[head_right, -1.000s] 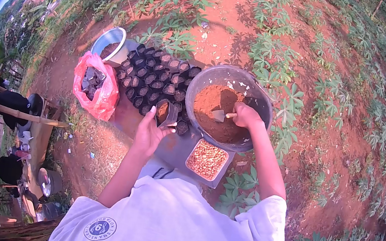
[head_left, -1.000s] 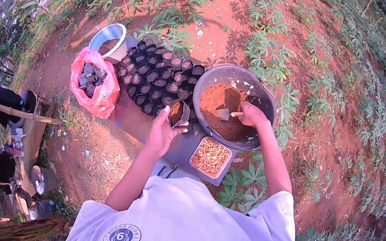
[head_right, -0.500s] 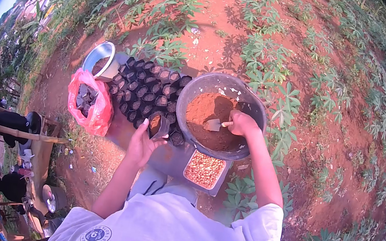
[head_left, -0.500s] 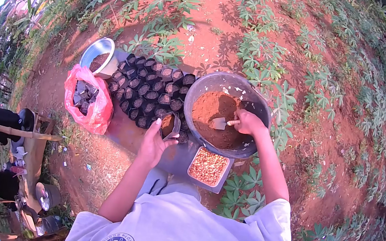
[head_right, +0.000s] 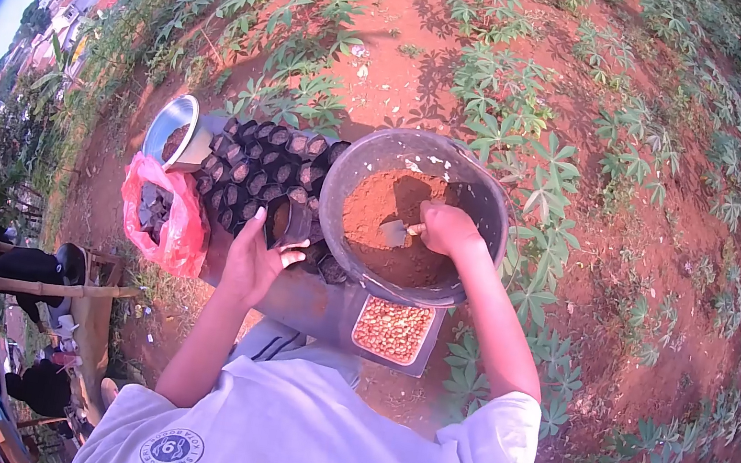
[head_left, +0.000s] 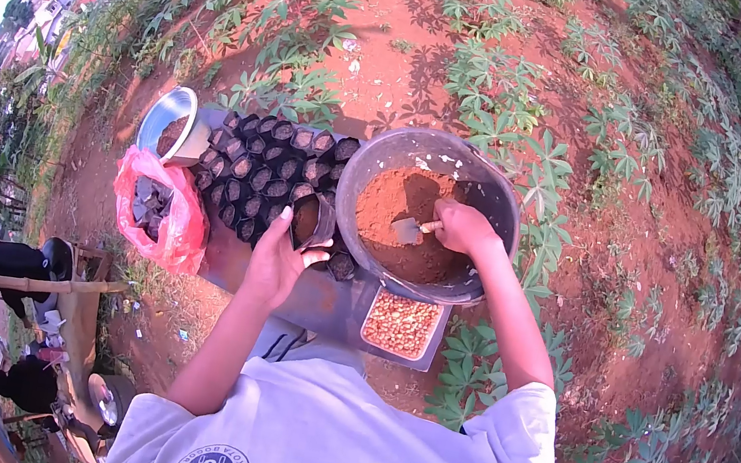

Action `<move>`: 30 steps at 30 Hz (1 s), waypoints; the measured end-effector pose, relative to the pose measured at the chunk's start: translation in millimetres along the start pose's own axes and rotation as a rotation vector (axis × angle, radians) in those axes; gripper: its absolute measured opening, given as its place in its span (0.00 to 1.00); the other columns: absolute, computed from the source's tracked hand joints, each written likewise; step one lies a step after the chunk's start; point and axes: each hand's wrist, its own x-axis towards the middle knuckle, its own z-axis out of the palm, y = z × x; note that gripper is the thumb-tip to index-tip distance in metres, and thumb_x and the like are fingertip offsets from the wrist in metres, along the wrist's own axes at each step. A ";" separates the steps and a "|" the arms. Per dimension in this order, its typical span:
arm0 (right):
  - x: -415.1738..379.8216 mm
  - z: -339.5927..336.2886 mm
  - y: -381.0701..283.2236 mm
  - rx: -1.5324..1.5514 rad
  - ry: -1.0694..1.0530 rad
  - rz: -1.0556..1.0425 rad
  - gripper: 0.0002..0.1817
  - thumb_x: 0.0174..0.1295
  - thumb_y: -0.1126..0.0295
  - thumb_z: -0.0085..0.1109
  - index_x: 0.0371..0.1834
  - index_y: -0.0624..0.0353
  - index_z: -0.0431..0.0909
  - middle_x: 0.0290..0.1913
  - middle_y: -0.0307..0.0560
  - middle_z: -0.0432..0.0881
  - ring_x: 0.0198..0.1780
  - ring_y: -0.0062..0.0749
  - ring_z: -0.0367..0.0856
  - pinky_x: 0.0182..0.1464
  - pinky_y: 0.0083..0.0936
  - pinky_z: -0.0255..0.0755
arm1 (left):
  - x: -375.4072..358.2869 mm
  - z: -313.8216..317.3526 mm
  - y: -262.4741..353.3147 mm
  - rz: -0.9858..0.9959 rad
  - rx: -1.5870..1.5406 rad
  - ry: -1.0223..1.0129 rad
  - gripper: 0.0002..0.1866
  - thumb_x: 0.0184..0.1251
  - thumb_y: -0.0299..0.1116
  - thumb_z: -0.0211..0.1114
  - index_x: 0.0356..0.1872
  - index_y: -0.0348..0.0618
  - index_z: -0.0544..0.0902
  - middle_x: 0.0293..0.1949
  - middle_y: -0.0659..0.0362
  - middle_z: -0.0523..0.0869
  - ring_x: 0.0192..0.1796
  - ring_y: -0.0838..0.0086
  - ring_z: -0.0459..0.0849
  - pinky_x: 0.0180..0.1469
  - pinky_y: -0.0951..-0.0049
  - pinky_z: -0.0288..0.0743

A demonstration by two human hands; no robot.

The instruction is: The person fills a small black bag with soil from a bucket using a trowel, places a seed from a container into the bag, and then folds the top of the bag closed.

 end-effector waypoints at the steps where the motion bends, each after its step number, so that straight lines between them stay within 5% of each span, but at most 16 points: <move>1: 0.1 -3.8 -1.4 -0.003 -0.013 -0.006 0.13 0.54 0.69 0.59 0.40 0.64 0.74 0.44 0.57 0.82 0.48 0.51 0.82 0.50 0.41 0.77 | -2.5 -7.0 3.1 0.002 0.009 -0.003 0.23 0.76 0.51 0.49 0.59 0.44 0.73 0.50 0.56 0.84 0.50 0.67 0.83 0.49 0.63 0.77; 10: -4.2 -2.2 -17.9 0.001 0.045 0.082 0.10 0.52 0.71 0.61 0.36 0.60 0.73 0.38 0.56 0.80 0.43 0.53 0.82 0.46 0.44 0.75 | -49.5 -75.0 27.2 0.044 0.015 0.195 0.28 0.74 0.51 0.51 0.67 0.46 0.62 0.56 0.50 0.79 0.50 0.57 0.82 0.48 0.61 0.79; 22: -38.1 -5.7 -42.9 0.022 0.159 0.225 0.13 0.55 0.72 0.57 0.43 0.63 0.76 0.47 0.61 0.82 0.49 0.52 0.83 0.51 0.42 0.77 | -20.3 -43.7 25.1 -0.061 0.040 -0.031 0.27 0.75 0.50 0.52 0.65 0.46 0.63 0.54 0.51 0.79 0.50 0.56 0.82 0.47 0.60 0.80; 30: -26.8 4.7 -39.6 0.036 0.167 0.236 0.15 0.53 0.70 0.61 0.43 0.63 0.76 0.47 0.59 0.82 0.48 0.52 0.83 0.50 0.43 0.77 | -33.7 -92.1 35.1 -0.016 0.032 -0.062 0.26 0.73 0.50 0.54 0.64 0.46 0.66 0.55 0.53 0.80 0.50 0.59 0.83 0.49 0.60 0.79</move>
